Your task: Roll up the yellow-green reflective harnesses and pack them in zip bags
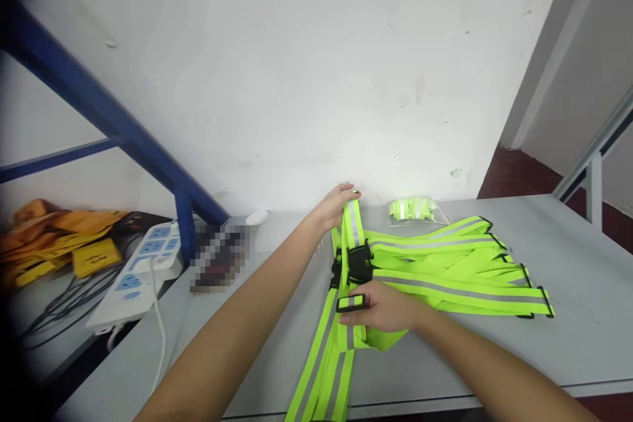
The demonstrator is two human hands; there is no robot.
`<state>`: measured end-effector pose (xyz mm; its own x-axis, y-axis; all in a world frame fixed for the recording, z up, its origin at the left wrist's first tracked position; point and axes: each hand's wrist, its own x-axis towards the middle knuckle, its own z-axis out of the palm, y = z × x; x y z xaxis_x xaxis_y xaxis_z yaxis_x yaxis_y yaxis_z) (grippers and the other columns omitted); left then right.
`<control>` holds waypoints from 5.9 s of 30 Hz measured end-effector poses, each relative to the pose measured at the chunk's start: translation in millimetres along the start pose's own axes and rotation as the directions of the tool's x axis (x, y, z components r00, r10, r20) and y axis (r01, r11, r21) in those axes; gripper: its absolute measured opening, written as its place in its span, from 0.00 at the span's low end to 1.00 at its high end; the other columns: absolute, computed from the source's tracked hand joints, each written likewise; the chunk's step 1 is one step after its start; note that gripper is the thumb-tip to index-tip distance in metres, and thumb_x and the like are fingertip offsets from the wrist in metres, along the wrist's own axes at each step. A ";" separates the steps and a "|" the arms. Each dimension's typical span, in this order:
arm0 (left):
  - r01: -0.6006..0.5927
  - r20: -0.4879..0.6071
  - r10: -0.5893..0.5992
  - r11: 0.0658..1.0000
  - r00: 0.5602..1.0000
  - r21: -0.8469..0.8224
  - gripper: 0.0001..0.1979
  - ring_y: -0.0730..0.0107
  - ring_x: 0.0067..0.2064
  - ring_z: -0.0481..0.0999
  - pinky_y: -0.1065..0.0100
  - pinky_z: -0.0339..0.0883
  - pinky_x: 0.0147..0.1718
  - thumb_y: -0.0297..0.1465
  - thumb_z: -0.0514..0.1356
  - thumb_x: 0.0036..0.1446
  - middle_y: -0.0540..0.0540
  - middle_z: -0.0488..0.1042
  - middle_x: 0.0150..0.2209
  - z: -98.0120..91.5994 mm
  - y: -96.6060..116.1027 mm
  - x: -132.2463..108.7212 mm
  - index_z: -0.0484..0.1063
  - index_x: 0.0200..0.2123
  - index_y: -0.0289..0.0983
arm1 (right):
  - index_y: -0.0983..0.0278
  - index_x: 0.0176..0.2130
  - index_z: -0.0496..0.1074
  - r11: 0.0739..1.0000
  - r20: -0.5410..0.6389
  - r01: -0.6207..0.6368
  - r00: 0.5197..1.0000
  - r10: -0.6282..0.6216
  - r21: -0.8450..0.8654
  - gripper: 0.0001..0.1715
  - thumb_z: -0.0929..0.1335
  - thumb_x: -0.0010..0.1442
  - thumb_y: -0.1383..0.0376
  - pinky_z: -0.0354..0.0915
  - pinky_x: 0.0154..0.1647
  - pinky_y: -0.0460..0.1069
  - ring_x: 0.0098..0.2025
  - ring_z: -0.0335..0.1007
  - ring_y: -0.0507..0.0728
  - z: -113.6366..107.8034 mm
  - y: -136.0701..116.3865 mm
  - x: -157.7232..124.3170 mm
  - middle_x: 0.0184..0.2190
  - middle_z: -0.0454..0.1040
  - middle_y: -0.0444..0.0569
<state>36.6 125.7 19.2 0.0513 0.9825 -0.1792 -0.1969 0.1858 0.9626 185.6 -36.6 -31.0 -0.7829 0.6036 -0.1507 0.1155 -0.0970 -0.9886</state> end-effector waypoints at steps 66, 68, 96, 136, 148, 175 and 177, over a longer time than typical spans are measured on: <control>-0.617 0.518 0.361 0.256 0.775 0.744 0.16 0.63 0.43 0.69 0.61 0.64 0.44 0.23 0.57 0.54 0.45 0.64 0.39 -49.8 -52.3 -129.9 0.74 0.44 0.42 | 0.62 0.33 0.73 0.448 -0.416 -0.150 0.696 -0.586 -0.882 0.10 0.65 0.64 0.61 0.57 0.38 0.52 0.36 0.70 0.57 -49.6 6.8 45.4 0.34 0.73 0.50; -0.648 0.566 0.341 0.217 0.751 0.730 0.15 0.63 0.43 0.69 0.62 0.63 0.42 0.23 0.56 0.55 0.45 0.66 0.37 -51.5 -51.1 -129.7 0.77 0.41 0.43 | 0.62 0.35 0.76 0.437 -0.412 -0.152 0.688 -0.597 -0.887 0.12 0.65 0.64 0.61 0.56 0.37 0.51 0.34 0.68 0.57 -49.3 7.2 45.5 0.31 0.72 0.49; -0.696 0.613 0.397 0.101 0.683 0.711 0.11 0.61 0.50 0.69 0.58 0.61 0.49 0.31 0.54 0.62 0.46 0.76 0.45 -45.0 -53.8 -129.3 0.77 0.34 0.42 | 0.59 0.30 0.79 0.737 -0.574 -0.157 0.738 -0.355 -0.657 0.11 0.66 0.59 0.64 0.65 0.32 0.51 0.32 0.74 0.58 -38.9 -14.4 38.4 0.30 0.80 0.46; -0.628 0.551 0.321 0.232 0.770 0.743 0.11 0.62 0.58 0.71 0.58 0.58 0.57 0.30 0.55 0.61 0.51 0.81 0.43 -38.0 -52.1 -130.9 0.78 0.36 0.42 | 0.60 0.43 0.72 0.971 -0.591 0.224 0.774 -0.227 -0.079 0.23 0.76 0.47 0.60 0.67 0.44 0.52 0.41 0.72 0.56 -79.9 -44.5 73.5 0.39 0.76 0.47; -0.598 0.548 0.252 0.215 0.798 0.772 0.10 0.63 0.59 0.70 0.62 0.62 0.48 0.29 0.55 0.61 0.52 0.81 0.39 -35.8 -50.0 -129.5 0.76 0.31 0.41 | 0.58 0.43 0.70 0.692 -0.507 -0.008 0.686 -0.521 -0.722 0.11 0.68 0.58 0.65 0.70 0.41 0.53 0.41 0.72 0.58 -13.4 -24.1 -9.8 0.39 0.74 0.48; -0.499 0.434 0.250 0.339 0.865 0.798 0.16 0.59 0.55 0.70 0.56 0.59 0.55 0.25 0.55 0.59 0.52 0.81 0.33 -41.2 -58.1 -115.3 0.80 0.29 0.47 | 0.60 0.37 0.71 0.572 -0.418 -0.048 0.734 -0.535 -0.818 0.04 0.65 0.63 0.66 0.69 0.32 0.50 0.34 0.72 0.56 15.7 -21.3 -8.1 0.33 0.74 0.48; -0.483 0.408 0.261 0.413 0.875 0.772 0.15 0.61 0.53 0.71 0.59 0.61 0.53 0.25 0.56 0.58 0.53 0.81 0.33 -42.7 -58.7 -113.1 0.80 0.29 0.47 | 0.61 0.36 0.71 0.511 -0.348 -0.031 0.766 -0.540 -0.859 0.06 0.64 0.64 0.69 0.69 0.31 0.50 0.34 0.71 0.56 19.8 -15.0 -4.7 0.32 0.73 0.49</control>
<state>0.6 4.3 -25.7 0.3925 0.9025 0.1772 0.6503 -0.4086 0.6405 175.4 -53.7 -15.4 -0.4495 0.7906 0.4159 0.6085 0.6118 -0.5054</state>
